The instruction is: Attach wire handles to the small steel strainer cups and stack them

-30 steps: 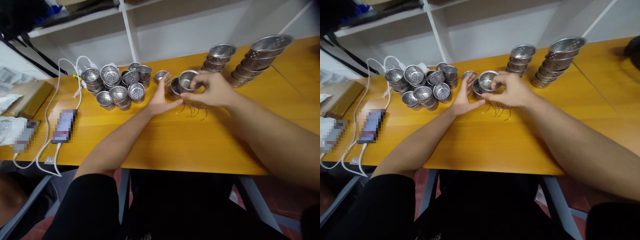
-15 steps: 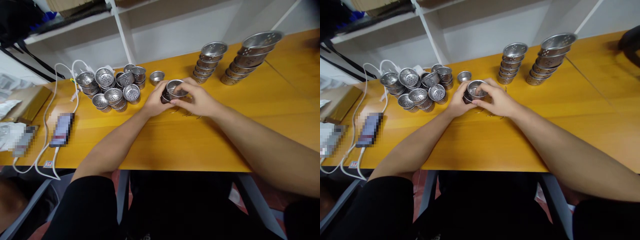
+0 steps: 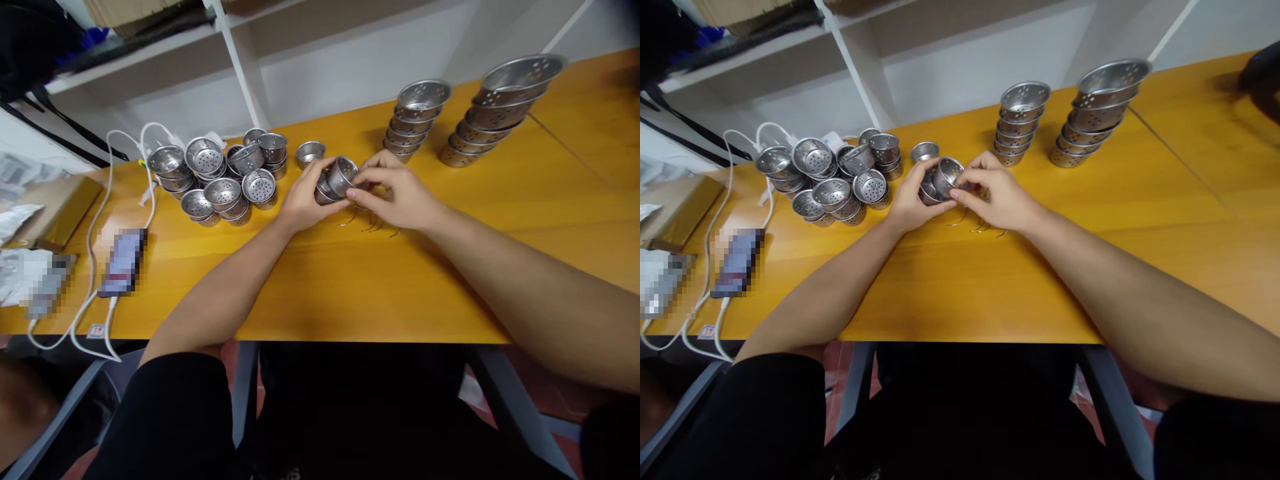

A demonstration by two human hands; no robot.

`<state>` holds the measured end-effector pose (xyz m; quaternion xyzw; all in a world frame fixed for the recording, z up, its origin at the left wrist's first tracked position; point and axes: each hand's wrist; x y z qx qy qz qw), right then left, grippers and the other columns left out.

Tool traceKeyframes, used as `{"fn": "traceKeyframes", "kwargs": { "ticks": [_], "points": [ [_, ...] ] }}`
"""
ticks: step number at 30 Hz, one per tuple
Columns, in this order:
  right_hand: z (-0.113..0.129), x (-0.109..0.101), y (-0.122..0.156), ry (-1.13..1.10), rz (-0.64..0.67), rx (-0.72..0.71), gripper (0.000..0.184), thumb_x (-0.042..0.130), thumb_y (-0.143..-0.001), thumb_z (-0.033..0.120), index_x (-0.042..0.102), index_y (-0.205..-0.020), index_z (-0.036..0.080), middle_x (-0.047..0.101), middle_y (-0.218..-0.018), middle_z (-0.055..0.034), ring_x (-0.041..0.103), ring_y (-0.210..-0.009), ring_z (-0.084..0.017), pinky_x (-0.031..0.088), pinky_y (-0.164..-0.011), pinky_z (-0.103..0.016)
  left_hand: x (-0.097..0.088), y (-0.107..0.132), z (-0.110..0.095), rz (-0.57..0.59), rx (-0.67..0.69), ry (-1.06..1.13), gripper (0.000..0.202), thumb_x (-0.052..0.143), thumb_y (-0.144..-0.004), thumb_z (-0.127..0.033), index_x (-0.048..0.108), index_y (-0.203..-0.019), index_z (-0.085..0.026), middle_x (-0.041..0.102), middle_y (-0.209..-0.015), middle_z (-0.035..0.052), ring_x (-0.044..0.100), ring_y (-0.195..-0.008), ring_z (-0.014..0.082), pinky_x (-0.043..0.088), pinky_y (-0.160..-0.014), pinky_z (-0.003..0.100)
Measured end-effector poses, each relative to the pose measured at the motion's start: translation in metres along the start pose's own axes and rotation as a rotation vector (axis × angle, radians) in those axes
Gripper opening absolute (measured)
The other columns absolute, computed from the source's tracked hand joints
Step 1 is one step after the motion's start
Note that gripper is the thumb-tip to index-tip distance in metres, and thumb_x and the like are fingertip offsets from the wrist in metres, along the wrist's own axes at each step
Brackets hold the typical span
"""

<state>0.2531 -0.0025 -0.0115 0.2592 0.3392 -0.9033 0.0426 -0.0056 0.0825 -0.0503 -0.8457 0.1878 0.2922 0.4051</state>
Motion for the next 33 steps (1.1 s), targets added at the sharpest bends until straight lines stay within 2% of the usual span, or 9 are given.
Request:
{"fn": "traceKeyframes", "kwargs": {
  "ticks": [2, 6, 9, 14, 18, 26, 30, 33],
  "points": [
    [-0.002, 0.002, 0.000, -0.031, -0.015, 0.005, 0.059, 0.083, -0.102, 0.090, 0.089, -0.103, 0.032, 0.073, -0.108, -0.0115, 0.073, -0.100, -0.034, 0.069, -0.091, -0.058, 0.000, 0.000, 0.001, -0.014, 0.012, -0.003, 0.100, 0.087, -0.093, -0.091, 0.056, -0.166, -0.031, 0.073, -0.165, 0.0162, 0.074, -0.156, 0.0395, 0.059, -0.137, 0.058],
    [-0.006, 0.001, 0.000, -0.059, -0.056, 0.048, 0.061, 0.082, -0.101, 0.093, 0.089, -0.102, 0.032, 0.074, -0.108, -0.0121, 0.074, -0.098, -0.033, 0.070, -0.088, -0.056, -0.001, -0.001, -0.001, -0.049, 0.029, -0.027, 0.090, 0.085, -0.100, -0.084, 0.057, -0.168, -0.032, 0.072, -0.167, 0.0153, 0.073, -0.157, 0.0381, 0.058, -0.138, 0.058],
    [-0.009, -0.006, -0.001, -0.046, -0.054, 0.039, 0.060, 0.078, -0.104, 0.092, 0.089, -0.103, 0.033, 0.076, -0.112, -0.0136, 0.076, -0.108, -0.037, 0.071, -0.096, -0.061, -0.003, -0.002, -0.005, -0.028, 0.044, -0.058, 0.087, 0.084, -0.103, -0.077, 0.055, -0.173, -0.033, 0.070, -0.172, 0.0146, 0.069, -0.161, 0.0376, 0.054, -0.142, 0.059],
    [-0.011, -0.016, -0.003, -0.006, 0.015, -0.067, 0.049, 0.086, -0.103, 0.084, 0.089, -0.105, 0.035, 0.079, -0.125, -0.0147, 0.077, -0.125, -0.044, 0.065, -0.115, -0.072, -0.011, -0.003, -0.014, 0.050, 0.049, -0.143, 0.081, 0.085, -0.106, -0.062, 0.057, -0.177, -0.035, 0.067, -0.175, 0.0129, 0.065, -0.165, 0.0378, 0.050, -0.145, 0.059],
    [-0.010, -0.020, -0.003, 0.025, 0.027, -0.065, 0.044, 0.086, -0.104, 0.081, 0.089, -0.103, 0.037, 0.081, -0.124, -0.0136, 0.078, -0.123, -0.044, 0.065, -0.116, -0.074, -0.014, -0.004, -0.021, 0.083, 0.036, -0.198, 0.078, 0.083, -0.108, -0.057, 0.057, -0.179, -0.037, 0.067, -0.178, 0.0106, 0.065, -0.164, 0.0370, 0.053, -0.143, 0.059],
    [-0.013, -0.021, -0.007, -0.067, -0.006, -0.010, 0.045, 0.093, -0.096, 0.086, 0.090, -0.097, 0.040, 0.083, -0.118, -0.0103, 0.080, -0.113, -0.041, 0.067, -0.109, -0.074, -0.017, -0.005, -0.024, 0.081, 0.033, -0.227, 0.075, 0.079, -0.109, -0.060, 0.058, -0.177, -0.035, 0.067, -0.178, 0.0115, 0.065, -0.164, 0.0384, 0.052, -0.143, 0.060],
    [-0.007, -0.025, -0.007, -0.183, 0.046, 0.030, 0.038, 0.094, -0.096, 0.082, 0.092, -0.101, 0.044, 0.085, -0.121, -0.0093, 0.082, -0.118, -0.043, 0.068, -0.111, -0.074, -0.016, -0.004, -0.010, 0.042, 0.016, -0.177, 0.083, 0.080, -0.105, -0.073, 0.056, -0.174, -0.033, 0.068, -0.177, 0.0130, 0.065, -0.166, 0.0400, 0.051, -0.145, 0.060],
    [-0.005, -0.031, -0.005, -0.065, 0.053, -0.004, 0.037, 0.090, -0.100, 0.080, 0.092, -0.103, 0.043, 0.085, -0.129, -0.0108, 0.080, -0.129, -0.044, 0.065, -0.118, -0.073, -0.011, -0.003, 0.007, -0.039, -0.022, -0.138, 0.091, 0.080, -0.102, -0.080, 0.052, -0.173, -0.032, 0.067, -0.176, 0.0147, 0.064, -0.168, 0.0404, 0.049, -0.146, 0.060]
  ]
}}
Point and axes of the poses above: each hand's wrist, its own y-axis away from the middle knuckle, its own x-axis out of the palm, z = x × y
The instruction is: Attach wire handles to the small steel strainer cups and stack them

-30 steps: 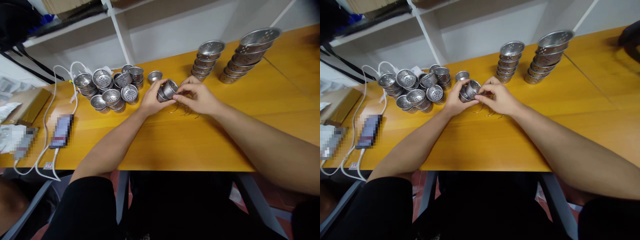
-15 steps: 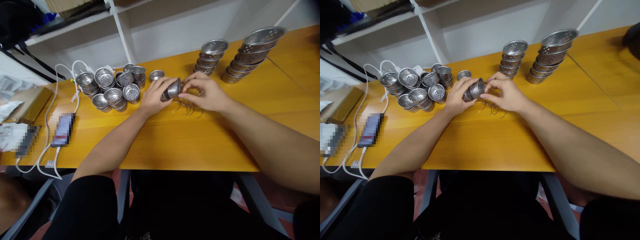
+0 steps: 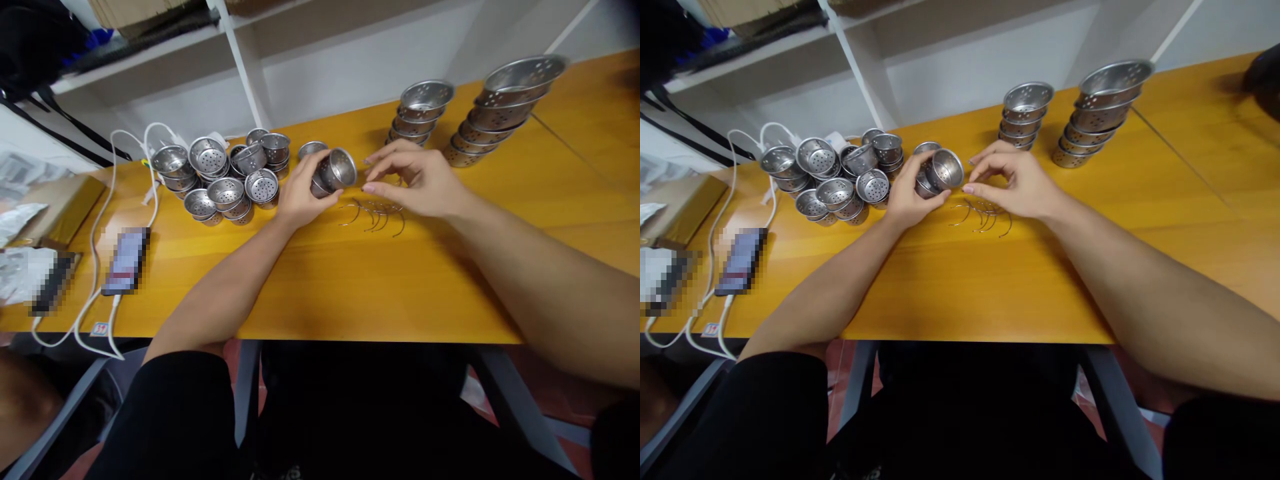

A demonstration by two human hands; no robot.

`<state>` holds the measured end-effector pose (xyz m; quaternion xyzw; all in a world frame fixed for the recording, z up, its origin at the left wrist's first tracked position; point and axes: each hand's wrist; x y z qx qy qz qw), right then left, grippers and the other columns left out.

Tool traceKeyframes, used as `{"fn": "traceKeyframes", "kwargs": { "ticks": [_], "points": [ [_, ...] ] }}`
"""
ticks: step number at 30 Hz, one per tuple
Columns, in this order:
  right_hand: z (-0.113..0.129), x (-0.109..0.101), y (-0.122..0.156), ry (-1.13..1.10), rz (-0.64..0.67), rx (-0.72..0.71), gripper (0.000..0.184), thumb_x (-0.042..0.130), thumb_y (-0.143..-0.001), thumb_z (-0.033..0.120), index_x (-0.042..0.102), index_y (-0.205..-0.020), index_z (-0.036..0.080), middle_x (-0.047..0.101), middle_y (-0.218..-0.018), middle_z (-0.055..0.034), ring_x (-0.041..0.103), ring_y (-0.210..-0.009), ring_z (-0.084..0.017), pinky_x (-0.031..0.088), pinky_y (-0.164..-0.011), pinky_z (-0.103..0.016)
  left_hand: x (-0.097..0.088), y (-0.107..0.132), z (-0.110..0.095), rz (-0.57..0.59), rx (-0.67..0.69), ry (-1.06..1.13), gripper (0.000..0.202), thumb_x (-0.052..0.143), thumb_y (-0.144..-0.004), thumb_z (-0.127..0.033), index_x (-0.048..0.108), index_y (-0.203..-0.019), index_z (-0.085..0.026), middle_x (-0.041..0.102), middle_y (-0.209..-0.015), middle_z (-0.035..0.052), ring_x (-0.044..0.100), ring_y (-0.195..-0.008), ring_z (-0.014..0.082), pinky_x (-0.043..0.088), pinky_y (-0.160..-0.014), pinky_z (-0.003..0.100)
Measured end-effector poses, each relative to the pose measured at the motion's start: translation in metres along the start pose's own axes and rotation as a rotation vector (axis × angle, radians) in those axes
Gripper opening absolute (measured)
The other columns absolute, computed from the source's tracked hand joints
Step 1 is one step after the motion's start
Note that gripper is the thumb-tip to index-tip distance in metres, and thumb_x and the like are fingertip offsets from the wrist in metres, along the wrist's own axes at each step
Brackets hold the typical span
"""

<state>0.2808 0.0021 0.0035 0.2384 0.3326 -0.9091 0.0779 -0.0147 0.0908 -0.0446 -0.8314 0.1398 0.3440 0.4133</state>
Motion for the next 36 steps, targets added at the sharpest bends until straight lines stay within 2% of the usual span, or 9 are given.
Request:
{"fn": "traceKeyframes", "kwargs": {
  "ticks": [5, 7, 12, 15, 17, 20, 23, 30, 36],
  "points": [
    [-0.012, -0.007, 0.004, 0.223, 0.240, -0.002, 0.049, 0.085, -0.098, 0.082, 0.088, -0.099, 0.033, 0.080, -0.133, -0.0145, 0.080, -0.119, -0.043, 0.066, -0.113, -0.072, 0.011, 0.001, 0.019, -0.072, -0.038, 0.032, 0.093, 0.077, -0.103, -0.084, 0.047, -0.174, -0.033, 0.064, -0.178, 0.0154, 0.064, -0.169, 0.0401, 0.048, -0.148, 0.061],
    [-0.015, -0.008, 0.005, 0.260, 0.271, 0.010, 0.049, 0.082, -0.100, 0.081, 0.086, -0.100, 0.032, 0.079, -0.131, -0.0144, 0.080, -0.118, -0.042, 0.066, -0.113, -0.071, 0.013, 0.001, 0.021, -0.071, -0.022, 0.042, 0.093, 0.077, -0.103, -0.085, 0.046, -0.174, -0.033, 0.064, -0.178, 0.0151, 0.064, -0.169, 0.0401, 0.047, -0.148, 0.061],
    [-0.001, 0.000, 0.003, 0.243, 0.037, -0.022, 0.043, 0.079, -0.108, 0.073, 0.083, -0.126, 0.034, 0.080, -0.142, -0.0167, 0.078, -0.123, -0.043, 0.068, -0.111, -0.068, 0.012, 0.002, 0.010, -0.034, -0.010, 0.059, 0.090, 0.078, -0.104, -0.083, 0.048, -0.173, -0.033, 0.067, -0.175, 0.0155, 0.067, -0.166, 0.0390, 0.050, -0.146, 0.062],
    [0.009, 0.009, 0.002, 0.165, 0.036, -0.070, 0.044, 0.081, -0.107, 0.074, 0.084, -0.130, 0.037, 0.080, -0.153, -0.0142, 0.079, -0.126, -0.043, 0.068, -0.111, -0.067, 0.007, 0.004, -0.003, 0.016, -0.023, 0.068, 0.088, 0.078, -0.106, -0.081, 0.049, -0.173, -0.032, 0.068, -0.173, 0.0169, 0.068, -0.165, 0.0388, 0.053, -0.144, 0.063],
    [0.010, 0.015, 0.002, 0.153, 0.067, -0.080, 0.039, 0.076, -0.112, 0.073, 0.085, -0.118, 0.036, 0.086, -0.138, -0.0123, 0.081, -0.121, -0.042, 0.068, -0.111, -0.068, 0.006, 0.004, -0.010, 0.051, -0.029, 0.071, 0.093, 0.081, -0.104, -0.082, 0.047, -0.175, -0.032, 0.068, -0.173, 0.0183, 0.068, -0.165, 0.0393, 0.054, -0.143, 0.064],
    [0.001, 0.014, 0.002, 0.183, -0.005, -0.054, 0.039, 0.071, -0.115, 0.069, 0.084, -0.111, 0.033, 0.087, -0.113, -0.0127, 0.082, -0.102, -0.040, 0.070, -0.099, -0.067, 0.010, 0.002, -0.009, 0.052, -0.064, 0.085, 0.109, 0.087, -0.099, -0.083, 0.038, -0.181, -0.031, 0.063, -0.176, 0.0219, 0.065, -0.169, 0.0419, 0.052, -0.144, 0.067],
    [-0.016, 0.006, 0.003, 0.235, -0.098, -0.003, 0.035, 0.075, -0.113, 0.069, 0.086, -0.113, 0.036, 0.087, -0.114, -0.0134, 0.080, -0.101, -0.041, 0.070, -0.096, -0.067, 0.014, 0.001, -0.002, 0.004, -0.125, 0.092, 0.112, 0.090, -0.099, -0.077, 0.033, -0.181, -0.029, 0.059, -0.177, 0.0245, 0.061, -0.172, 0.0442, 0.049, -0.146, 0.071],
    [-0.044, 0.016, -0.003, 0.323, 0.010, -0.044, 0.026, 0.073, -0.113, 0.051, 0.085, -0.105, 0.030, 0.086, -0.108, -0.0141, 0.081, -0.100, -0.039, 0.069, -0.094, -0.065, 0.011, 0.004, -0.002, -0.030, -0.092, 0.052, 0.086, 0.085, -0.105, -0.067, 0.044, -0.169, -0.027, 0.067, -0.167, 0.0212, 0.067, -0.164, 0.0427, 0.054, -0.142, 0.069],
    [-0.029, 0.025, -0.005, 0.290, 0.018, -0.045, 0.024, 0.072, -0.113, 0.054, 0.086, -0.121, 0.036, 0.084, -0.124, -0.0125, 0.080, -0.118, -0.042, 0.067, -0.110, -0.073, 0.004, 0.002, -0.009, -0.011, -0.060, 0.004, 0.086, 0.083, -0.101, -0.079, 0.053, -0.165, -0.031, 0.068, -0.167, 0.0198, 0.062, -0.169, 0.0448, 0.049, -0.146, 0.072]
  ]
}}
Point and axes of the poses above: each hand's wrist, its own y-axis away from the middle knuckle, its own x-axis out of the palm, z = x × y
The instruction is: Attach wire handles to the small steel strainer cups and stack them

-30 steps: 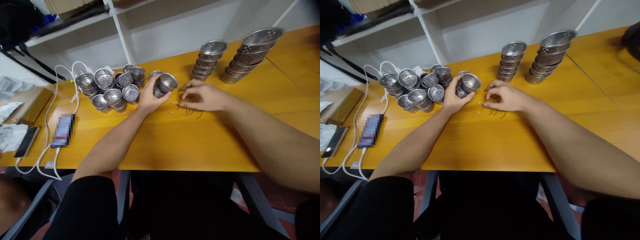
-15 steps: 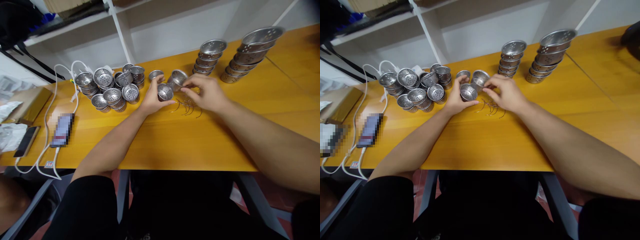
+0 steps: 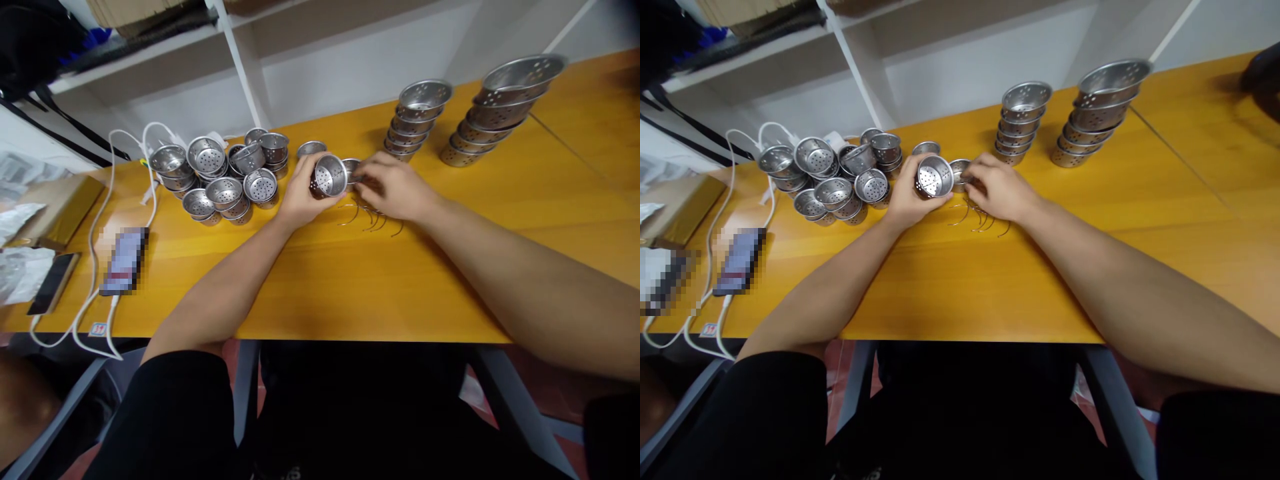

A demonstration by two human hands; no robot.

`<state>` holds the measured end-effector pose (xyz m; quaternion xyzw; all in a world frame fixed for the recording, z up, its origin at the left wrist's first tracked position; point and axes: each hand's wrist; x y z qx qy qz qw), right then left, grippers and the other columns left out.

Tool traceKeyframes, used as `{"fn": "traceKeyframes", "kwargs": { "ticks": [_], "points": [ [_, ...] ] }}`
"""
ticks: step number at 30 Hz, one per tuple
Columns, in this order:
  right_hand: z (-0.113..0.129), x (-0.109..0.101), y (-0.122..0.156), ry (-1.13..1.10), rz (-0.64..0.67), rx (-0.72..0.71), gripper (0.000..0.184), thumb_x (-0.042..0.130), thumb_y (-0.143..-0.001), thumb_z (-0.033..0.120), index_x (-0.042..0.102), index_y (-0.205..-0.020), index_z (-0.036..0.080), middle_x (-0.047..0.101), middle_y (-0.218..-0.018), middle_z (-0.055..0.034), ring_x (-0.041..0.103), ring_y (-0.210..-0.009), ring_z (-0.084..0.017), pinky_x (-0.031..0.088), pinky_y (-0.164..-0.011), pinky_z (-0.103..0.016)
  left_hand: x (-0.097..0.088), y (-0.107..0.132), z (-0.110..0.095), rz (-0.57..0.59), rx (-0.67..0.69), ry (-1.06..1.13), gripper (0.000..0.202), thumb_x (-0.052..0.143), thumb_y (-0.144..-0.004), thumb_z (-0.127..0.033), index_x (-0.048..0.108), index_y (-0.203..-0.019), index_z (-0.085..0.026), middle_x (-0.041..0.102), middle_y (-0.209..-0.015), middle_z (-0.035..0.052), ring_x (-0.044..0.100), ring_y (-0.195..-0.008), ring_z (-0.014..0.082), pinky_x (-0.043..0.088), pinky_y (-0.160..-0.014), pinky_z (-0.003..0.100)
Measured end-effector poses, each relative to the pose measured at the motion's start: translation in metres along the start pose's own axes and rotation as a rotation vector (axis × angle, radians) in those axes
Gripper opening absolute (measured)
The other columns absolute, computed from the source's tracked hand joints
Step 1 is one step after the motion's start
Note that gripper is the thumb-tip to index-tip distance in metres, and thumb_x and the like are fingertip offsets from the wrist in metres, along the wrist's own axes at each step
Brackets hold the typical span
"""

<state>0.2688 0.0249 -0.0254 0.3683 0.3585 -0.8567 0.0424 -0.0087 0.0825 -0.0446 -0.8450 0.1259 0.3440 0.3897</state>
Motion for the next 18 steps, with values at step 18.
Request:
{"fn": "traceKeyframes", "kwargs": {
  "ticks": [18],
  "points": [
    [0.054, 0.001, 0.006, -0.111, 0.068, -0.033, 0.026, 0.077, -0.110, 0.059, 0.085, -0.117, 0.035, 0.067, -0.125, -0.0133, 0.069, -0.121, -0.041, 0.062, -0.118, -0.073, 0.007, 0.000, -0.003, 0.077, 0.149, 0.050, 0.083, 0.063, -0.107, -0.089, 0.050, -0.170, -0.037, 0.059, -0.170, 0.0157, 0.059, -0.164, 0.0402, 0.052, -0.142, 0.071]
  ]
}}
Point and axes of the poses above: each hand's wrist, its own y-axis away from the middle knuckle, its own x-axis out of the palm, z = x × y
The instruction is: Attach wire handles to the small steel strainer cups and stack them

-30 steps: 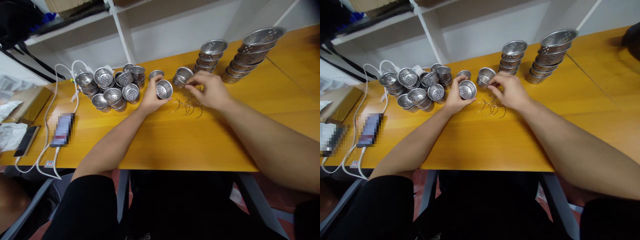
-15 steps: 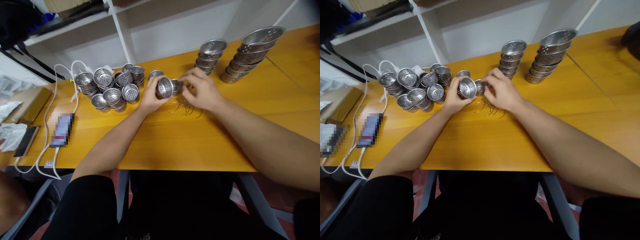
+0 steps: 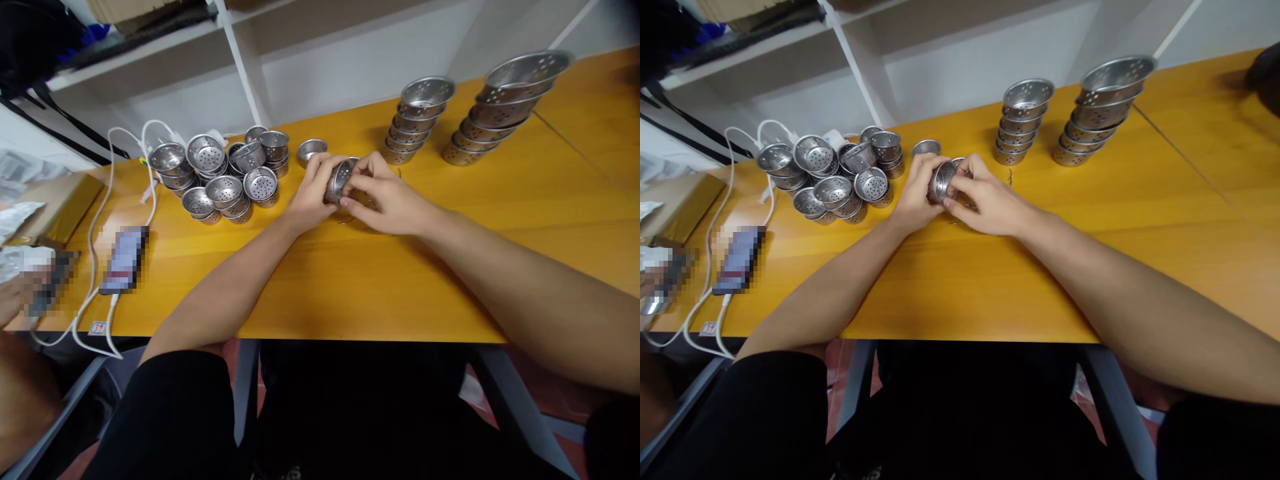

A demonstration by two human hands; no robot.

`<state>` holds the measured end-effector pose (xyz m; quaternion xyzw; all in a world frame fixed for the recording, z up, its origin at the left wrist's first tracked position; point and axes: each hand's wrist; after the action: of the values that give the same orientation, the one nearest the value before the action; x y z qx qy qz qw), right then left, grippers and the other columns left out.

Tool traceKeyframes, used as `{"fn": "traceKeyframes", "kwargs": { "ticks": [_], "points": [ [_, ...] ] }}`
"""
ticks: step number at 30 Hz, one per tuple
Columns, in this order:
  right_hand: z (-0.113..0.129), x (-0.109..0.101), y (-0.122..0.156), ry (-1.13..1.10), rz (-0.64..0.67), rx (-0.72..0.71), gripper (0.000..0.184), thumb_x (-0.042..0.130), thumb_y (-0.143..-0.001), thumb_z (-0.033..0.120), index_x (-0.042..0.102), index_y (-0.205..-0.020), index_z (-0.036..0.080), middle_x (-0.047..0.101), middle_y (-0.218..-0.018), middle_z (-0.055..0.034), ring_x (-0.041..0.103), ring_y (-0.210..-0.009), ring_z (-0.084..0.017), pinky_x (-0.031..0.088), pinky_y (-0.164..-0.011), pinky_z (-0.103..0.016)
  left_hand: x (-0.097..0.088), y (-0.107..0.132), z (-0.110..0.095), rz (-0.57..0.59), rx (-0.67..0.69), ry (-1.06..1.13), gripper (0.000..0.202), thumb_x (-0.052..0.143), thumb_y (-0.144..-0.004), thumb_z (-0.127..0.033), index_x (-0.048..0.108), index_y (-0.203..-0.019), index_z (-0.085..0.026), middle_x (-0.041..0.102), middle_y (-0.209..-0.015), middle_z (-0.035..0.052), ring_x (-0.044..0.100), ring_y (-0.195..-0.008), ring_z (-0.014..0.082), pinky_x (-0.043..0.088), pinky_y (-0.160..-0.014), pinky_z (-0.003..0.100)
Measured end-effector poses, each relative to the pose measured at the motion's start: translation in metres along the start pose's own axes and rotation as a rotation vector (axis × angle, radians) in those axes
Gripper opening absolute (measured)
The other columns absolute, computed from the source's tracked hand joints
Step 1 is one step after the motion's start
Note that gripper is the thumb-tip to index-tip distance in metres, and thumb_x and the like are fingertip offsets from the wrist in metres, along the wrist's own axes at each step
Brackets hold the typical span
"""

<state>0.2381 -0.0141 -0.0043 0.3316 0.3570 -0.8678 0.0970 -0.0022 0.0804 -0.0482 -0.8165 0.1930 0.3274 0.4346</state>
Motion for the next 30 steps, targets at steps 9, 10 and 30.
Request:
{"fn": "traceKeyframes", "kwargs": {
  "ticks": [9, 10, 30],
  "points": [
    [0.001, -0.005, 0.000, -0.031, -0.071, 0.041, 0.039, 0.082, -0.109, 0.072, 0.081, -0.119, 0.034, 0.074, -0.125, -0.0148, 0.073, -0.122, -0.044, 0.064, -0.116, -0.071, -0.003, -0.004, -0.002, 0.015, -0.038, -0.037, 0.069, 0.070, -0.114, -0.071, 0.052, -0.171, -0.038, 0.058, -0.171, 0.0166, 0.058, -0.172, 0.0430, 0.047, -0.146, 0.075],
    [0.001, -0.004, 0.000, -0.038, -0.083, 0.052, 0.041, 0.082, -0.108, 0.074, 0.081, -0.119, 0.034, 0.075, -0.124, -0.0148, 0.073, -0.121, -0.044, 0.065, -0.115, -0.071, -0.003, -0.004, -0.002, 0.016, -0.026, -0.038, 0.068, 0.068, -0.115, -0.070, 0.052, -0.172, -0.038, 0.058, -0.172, 0.0162, 0.058, -0.172, 0.0428, 0.047, -0.147, 0.074],
    [-0.007, -0.024, 0.002, 0.110, -0.196, 0.163, 0.030, 0.083, -0.110, 0.060, 0.081, -0.109, 0.030, 0.077, -0.128, -0.0194, 0.075, -0.121, -0.044, 0.068, -0.108, -0.070, -0.004, -0.002, 0.014, -0.062, -0.078, -0.050, 0.085, 0.079, -0.106, -0.078, 0.047, -0.171, -0.033, 0.056, -0.172, 0.0200, 0.055, -0.172, 0.0464, 0.041, -0.149, 0.074]
  ]
}}
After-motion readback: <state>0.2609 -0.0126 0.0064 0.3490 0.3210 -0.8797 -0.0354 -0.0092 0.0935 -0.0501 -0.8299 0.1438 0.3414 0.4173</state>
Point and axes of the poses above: each hand's wrist, its own y-axis away from the middle knuckle, its own x-axis out of the palm, z = x × y
